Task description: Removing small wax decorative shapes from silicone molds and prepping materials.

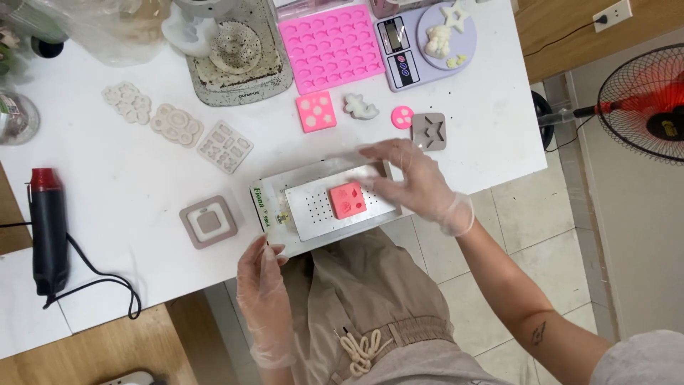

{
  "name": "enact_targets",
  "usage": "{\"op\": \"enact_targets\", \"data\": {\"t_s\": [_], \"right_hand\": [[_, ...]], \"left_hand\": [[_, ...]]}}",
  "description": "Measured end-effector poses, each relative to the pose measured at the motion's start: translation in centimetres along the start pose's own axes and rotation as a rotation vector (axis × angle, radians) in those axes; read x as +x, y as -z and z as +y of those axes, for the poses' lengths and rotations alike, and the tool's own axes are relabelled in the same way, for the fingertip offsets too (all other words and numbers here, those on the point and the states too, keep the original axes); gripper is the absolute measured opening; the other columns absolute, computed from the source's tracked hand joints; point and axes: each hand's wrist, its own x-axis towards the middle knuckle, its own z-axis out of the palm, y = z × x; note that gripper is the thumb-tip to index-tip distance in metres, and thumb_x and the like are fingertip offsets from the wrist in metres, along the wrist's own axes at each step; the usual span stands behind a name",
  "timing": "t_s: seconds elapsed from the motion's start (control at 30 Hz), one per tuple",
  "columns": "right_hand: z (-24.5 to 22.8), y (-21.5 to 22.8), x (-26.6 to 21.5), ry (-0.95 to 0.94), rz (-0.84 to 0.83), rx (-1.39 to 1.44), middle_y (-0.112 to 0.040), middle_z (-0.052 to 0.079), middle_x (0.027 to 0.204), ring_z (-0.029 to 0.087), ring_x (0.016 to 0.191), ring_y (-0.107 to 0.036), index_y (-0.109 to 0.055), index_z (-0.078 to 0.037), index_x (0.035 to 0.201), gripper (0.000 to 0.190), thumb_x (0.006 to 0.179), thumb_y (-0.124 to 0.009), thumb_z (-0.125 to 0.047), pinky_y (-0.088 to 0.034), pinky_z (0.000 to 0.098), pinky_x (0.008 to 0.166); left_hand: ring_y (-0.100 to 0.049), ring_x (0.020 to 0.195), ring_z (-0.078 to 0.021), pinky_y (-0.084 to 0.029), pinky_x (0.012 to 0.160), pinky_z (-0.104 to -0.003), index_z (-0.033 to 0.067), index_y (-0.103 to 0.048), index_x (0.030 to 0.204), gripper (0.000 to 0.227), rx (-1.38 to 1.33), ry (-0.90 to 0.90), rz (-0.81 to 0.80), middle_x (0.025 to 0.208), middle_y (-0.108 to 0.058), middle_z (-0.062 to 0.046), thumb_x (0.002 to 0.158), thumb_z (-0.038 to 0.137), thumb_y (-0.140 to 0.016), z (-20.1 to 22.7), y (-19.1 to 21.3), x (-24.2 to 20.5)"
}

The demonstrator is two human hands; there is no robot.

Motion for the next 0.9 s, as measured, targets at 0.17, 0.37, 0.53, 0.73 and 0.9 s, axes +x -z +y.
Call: {"op": "enact_targets", "data": {"t_s": [0.17, 0.37, 0.53, 0.73, 0.9], "right_hand": [[6.1, -3.5, 11.2, 0.069, -0.051, -0.235, -0.067, 0.011, 0.125, 0.023, 0.107, -0.064, -0.058, -0.011, 0.139, 0.057, 0.086, -0.074, -0.024, -0.054, 0.035, 0.094], [11.2, -10.5, 16.9, 0.381, -0.114, -0.756, -0.062, 0.011, 0.135, 0.032, 0.131, -0.056, -0.042, -0.021, 0.156, 0.088, 0.075, -0.075, -0.032, -0.044, 0.0471, 0.111], [15.1, -13.0, 19.4, 0.387, -0.189, -0.934, -0.058, 0.007, 0.136, 0.03, 0.132, -0.054, -0.038, -0.023, 0.158, 0.097, 0.072, -0.079, -0.041, -0.046, 0.0458, 0.108], [15.6, -13.7, 21.2, 0.308, -0.241, -0.951, -0.055, 0.008, 0.121, 0.032, 0.11, -0.059, -0.045, -0.019, 0.15, 0.106, 0.056, -0.078, -0.054, -0.053, 0.0444, 0.089], [15.9, -14.6, 21.5, 0.31, -0.175, -1.056, -0.05, 0.01, 0.119, 0.031, 0.102, -0.058, -0.055, -0.014, 0.13, 0.1, 0.043, -0.077, -0.057, -0.053, 0.0414, 0.08]], "left_hand": [[-0.061, 0.112, -0.0179, -0.052, 0.09, -0.031, 0.0095, -0.048, 0.142, 0.062, 0.749, -0.576, -0.147, 0.128, -0.064, -0.005, 0.086, 0.026, -0.069, 0.7, -1.9, 1.0], [-0.041, 0.143, -0.0296, -0.03, 0.116, -0.056, 0.0266, -0.028, 0.16, 0.091, 1.379, -0.917, -0.511, 0.157, -0.044, -0.009, 0.087, 0.072, -0.057, -1.0, -6.8, 4.5], [-0.053, 0.132, -0.0284, -0.034, 0.107, -0.057, 0.0252, -0.034, 0.159, 0.093, 1.07, -1.23, -0.417, 0.134, -0.063, -0.009, 0.079, 0.042, -0.079, -3.5, -7.6, 7.0], [-0.057, 0.124, -0.0268, -0.039, 0.105, -0.054, 0.0193, -0.046, 0.15, 0.063, 0.938, -1.294, -0.466, 0.132, -0.061, -0.008, 0.092, 0.036, -0.066, -4.5, -6.8, 8.4], [-0.063, 0.118, -0.028, -0.045, 0.1, -0.048, 0.019, -0.05, 0.146, 0.067, 1.012, -1.129, -0.541, 0.125, -0.066, -0.009, 0.085, 0.029, -0.077, -0.6, -3.9, 7.6]]}}
